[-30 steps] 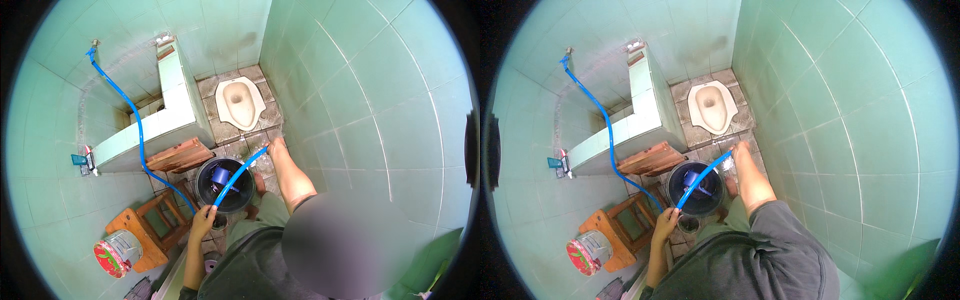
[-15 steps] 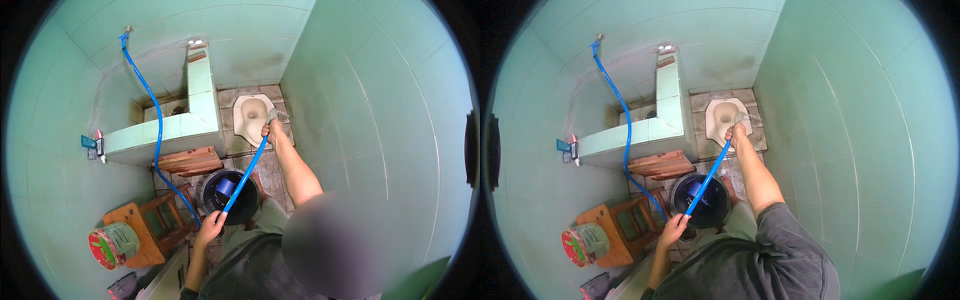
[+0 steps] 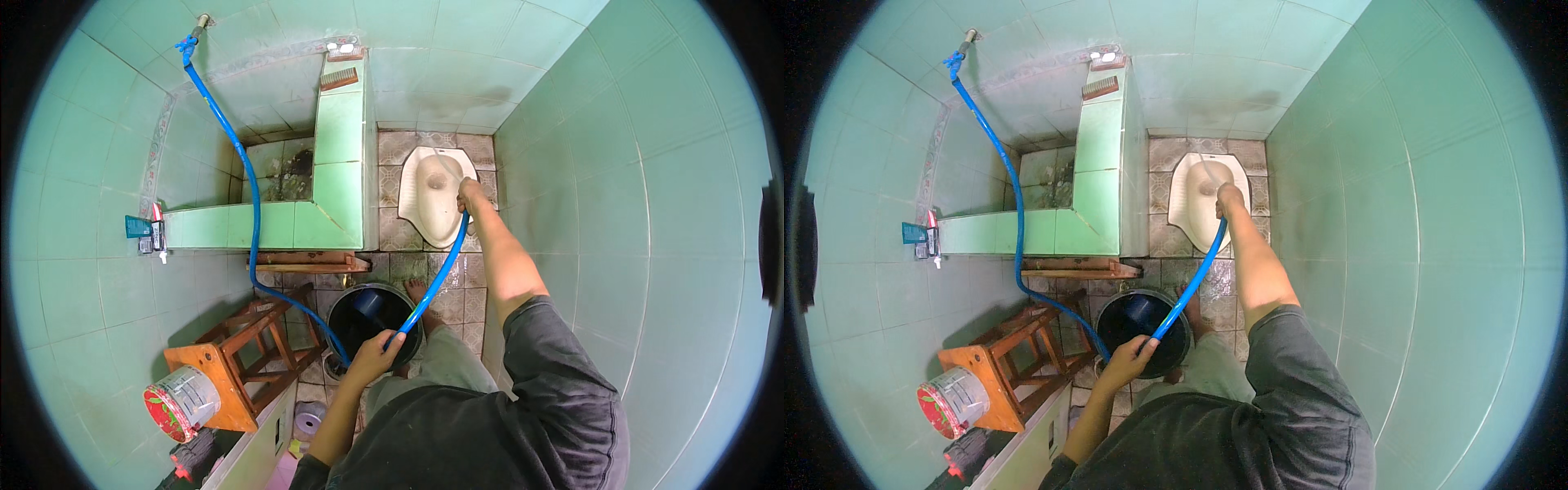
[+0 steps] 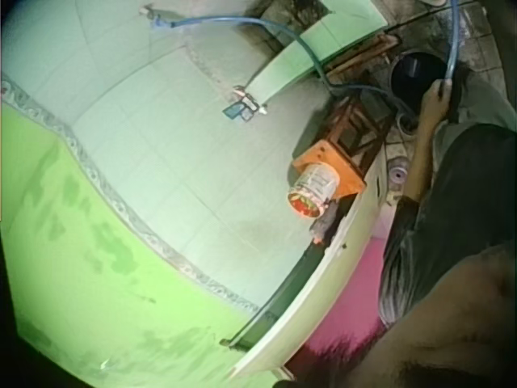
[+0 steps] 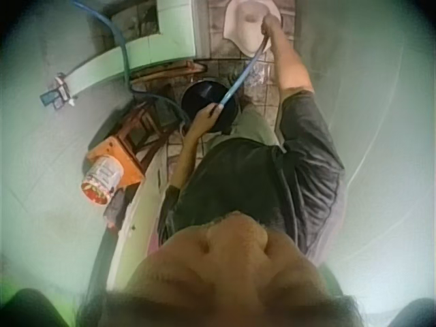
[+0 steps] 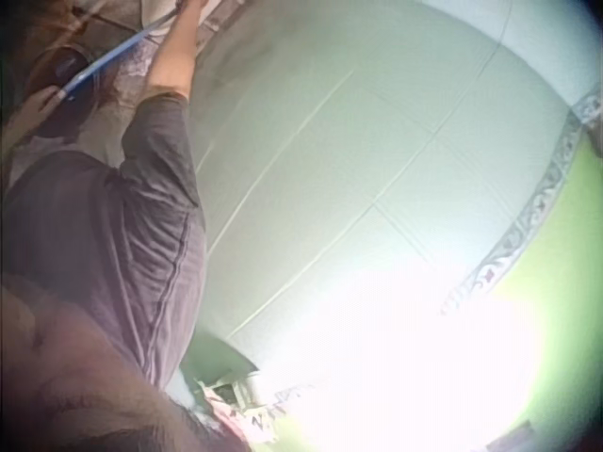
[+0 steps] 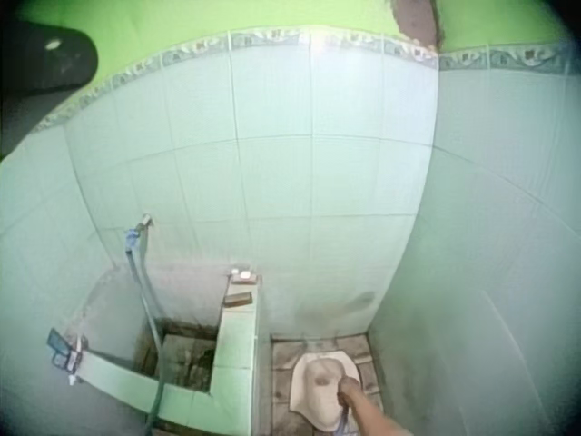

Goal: The person uses a blue hose to spray water onto a squat toilet, a bucket, and the floor, and later uses a blue scoop to pour water from a bucket into a smaller container to wash out a cloth.

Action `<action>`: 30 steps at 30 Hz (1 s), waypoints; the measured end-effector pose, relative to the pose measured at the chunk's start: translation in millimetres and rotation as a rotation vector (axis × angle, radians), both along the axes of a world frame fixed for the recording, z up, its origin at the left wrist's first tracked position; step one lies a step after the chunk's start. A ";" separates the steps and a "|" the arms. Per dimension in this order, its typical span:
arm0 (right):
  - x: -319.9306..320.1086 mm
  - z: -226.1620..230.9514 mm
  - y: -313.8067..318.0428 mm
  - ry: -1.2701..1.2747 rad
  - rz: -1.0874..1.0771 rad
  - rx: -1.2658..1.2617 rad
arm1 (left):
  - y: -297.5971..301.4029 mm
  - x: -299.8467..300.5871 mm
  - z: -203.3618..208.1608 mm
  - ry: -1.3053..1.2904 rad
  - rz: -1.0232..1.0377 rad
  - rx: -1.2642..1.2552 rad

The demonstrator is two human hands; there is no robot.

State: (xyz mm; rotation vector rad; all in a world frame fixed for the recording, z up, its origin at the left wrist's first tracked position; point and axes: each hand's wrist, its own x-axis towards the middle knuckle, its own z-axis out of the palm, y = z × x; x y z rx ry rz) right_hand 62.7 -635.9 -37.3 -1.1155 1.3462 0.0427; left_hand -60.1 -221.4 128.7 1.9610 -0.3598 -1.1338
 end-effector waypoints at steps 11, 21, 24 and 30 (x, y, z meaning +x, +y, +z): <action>97.4 -56.0 -48.3 0.339 0.757 -0.133 | -64.9 27.6 -10.1 0.018 0.045 -0.040; 86.5 -128.6 -26.1 0.380 0.709 -0.162 | -71.9 33.4 -9.8 0.164 -0.009 0.091; 73.5 -140.6 -2.7 0.536 1.096 -0.074 | -64.4 29.6 -7.2 0.174 0.002 0.100; 29.1 -129.3 48.2 0.523 1.322 -0.127 | -42.5 19.6 -13.2 0.181 -0.007 0.068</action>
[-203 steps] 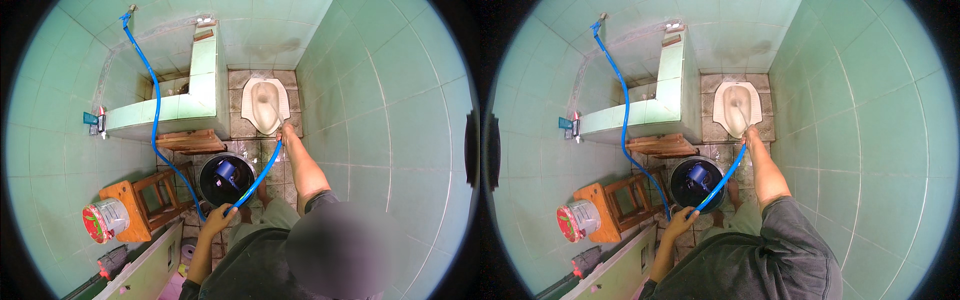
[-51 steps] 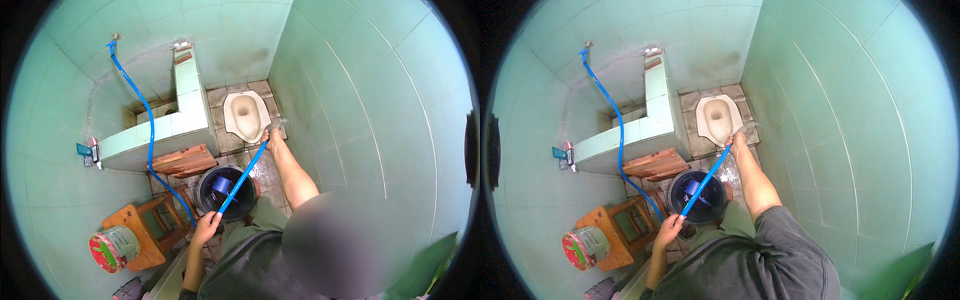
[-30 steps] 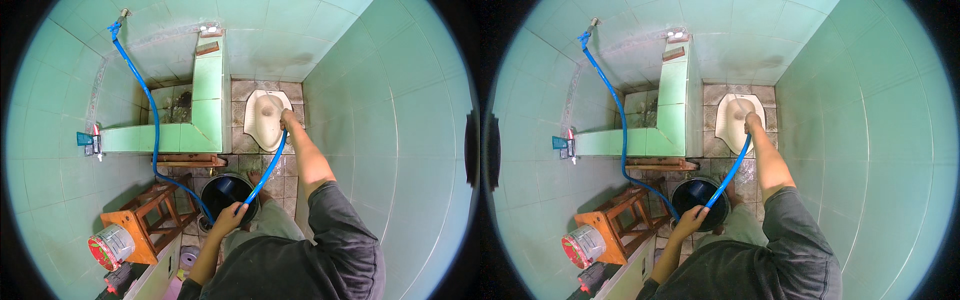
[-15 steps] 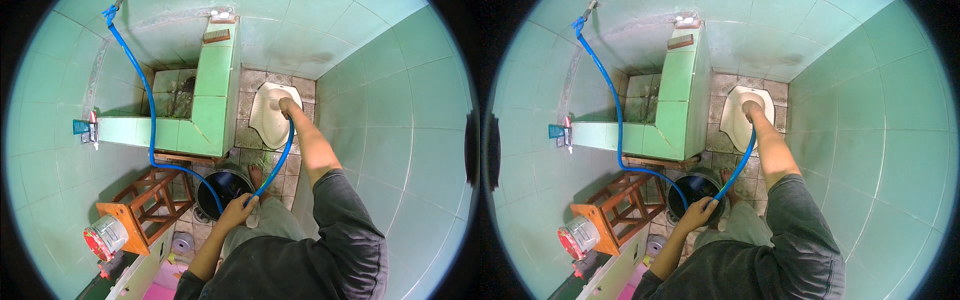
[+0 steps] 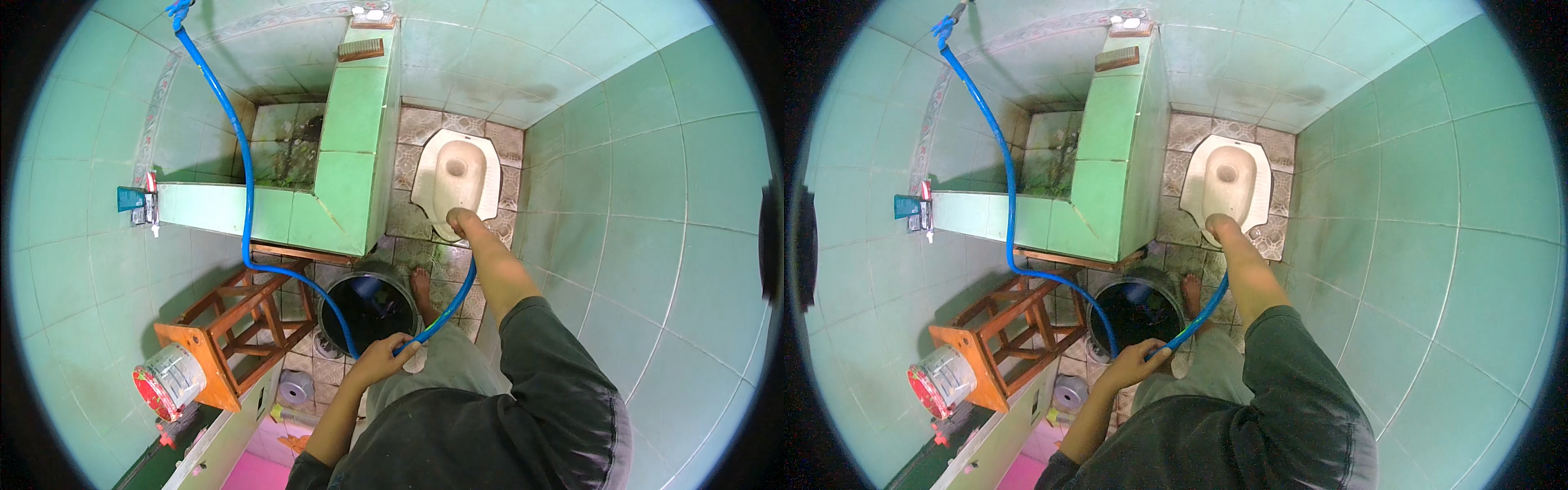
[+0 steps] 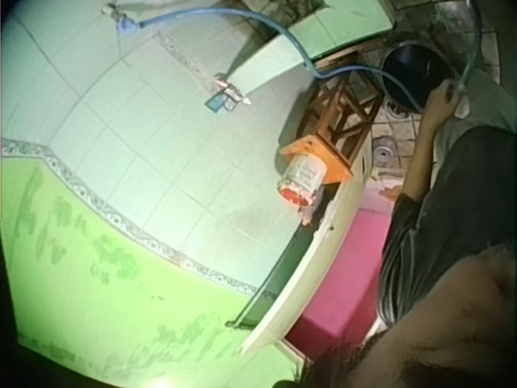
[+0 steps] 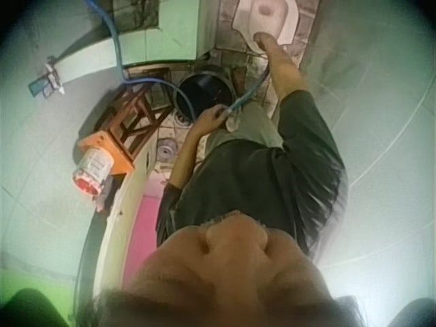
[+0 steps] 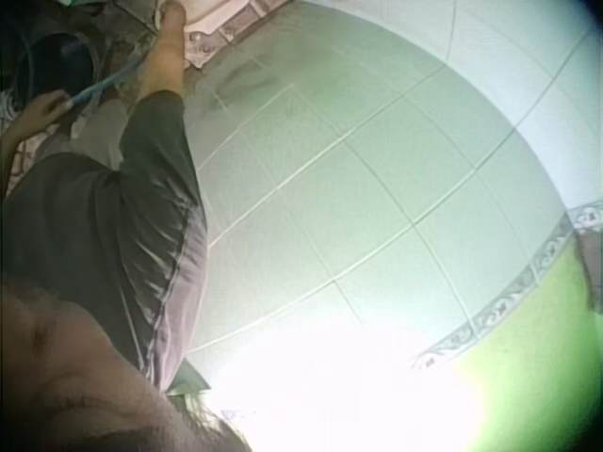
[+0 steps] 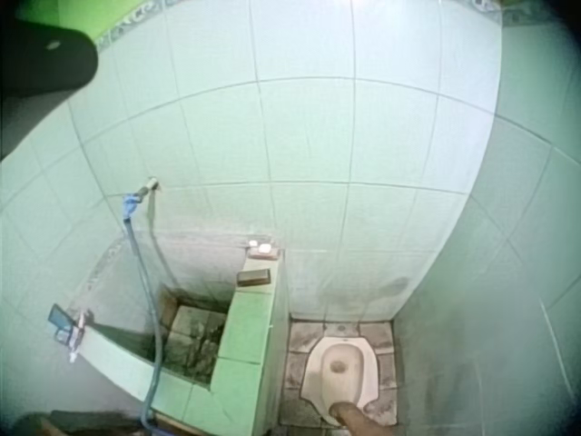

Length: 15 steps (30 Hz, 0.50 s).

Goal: The person uses a blue hose to spray water onto a squat toilet, a bucket, and the floor, and later uses a blue scoop to pour water from a bucket into a smaller container to wash out a cloth.

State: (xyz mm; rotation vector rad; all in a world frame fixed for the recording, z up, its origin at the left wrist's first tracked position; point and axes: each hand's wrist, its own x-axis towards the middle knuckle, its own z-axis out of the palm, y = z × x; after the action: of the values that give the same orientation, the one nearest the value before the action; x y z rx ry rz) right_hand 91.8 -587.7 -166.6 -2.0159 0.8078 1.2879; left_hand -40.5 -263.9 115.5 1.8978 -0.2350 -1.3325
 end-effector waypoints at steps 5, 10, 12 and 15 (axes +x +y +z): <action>-18.2 4.8 -52.2 -0.103 0.054 0.154 | -9.2 3.3 -6.1 0.022 -0.081 0.033; 3.1 52.0 -71.0 -0.338 -1.387 0.301 | -14.2 7.8 -13.1 -0.126 0.112 0.087; 4.6 65.4 -85.6 -0.379 -1.619 0.247 | -21.0 15.5 -13.3 -0.144 0.115 0.088; -11.9 72.6 -94.0 -0.525 -1.813 0.140 | -31.9 27.2 -5.3 -0.190 0.114 0.090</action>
State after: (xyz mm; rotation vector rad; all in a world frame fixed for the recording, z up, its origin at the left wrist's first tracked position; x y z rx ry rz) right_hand 79.9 -681.7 -94.0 -0.6740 1.5145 -0.2355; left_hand -13.3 -295.9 110.2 2.0832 -0.1616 -1.1045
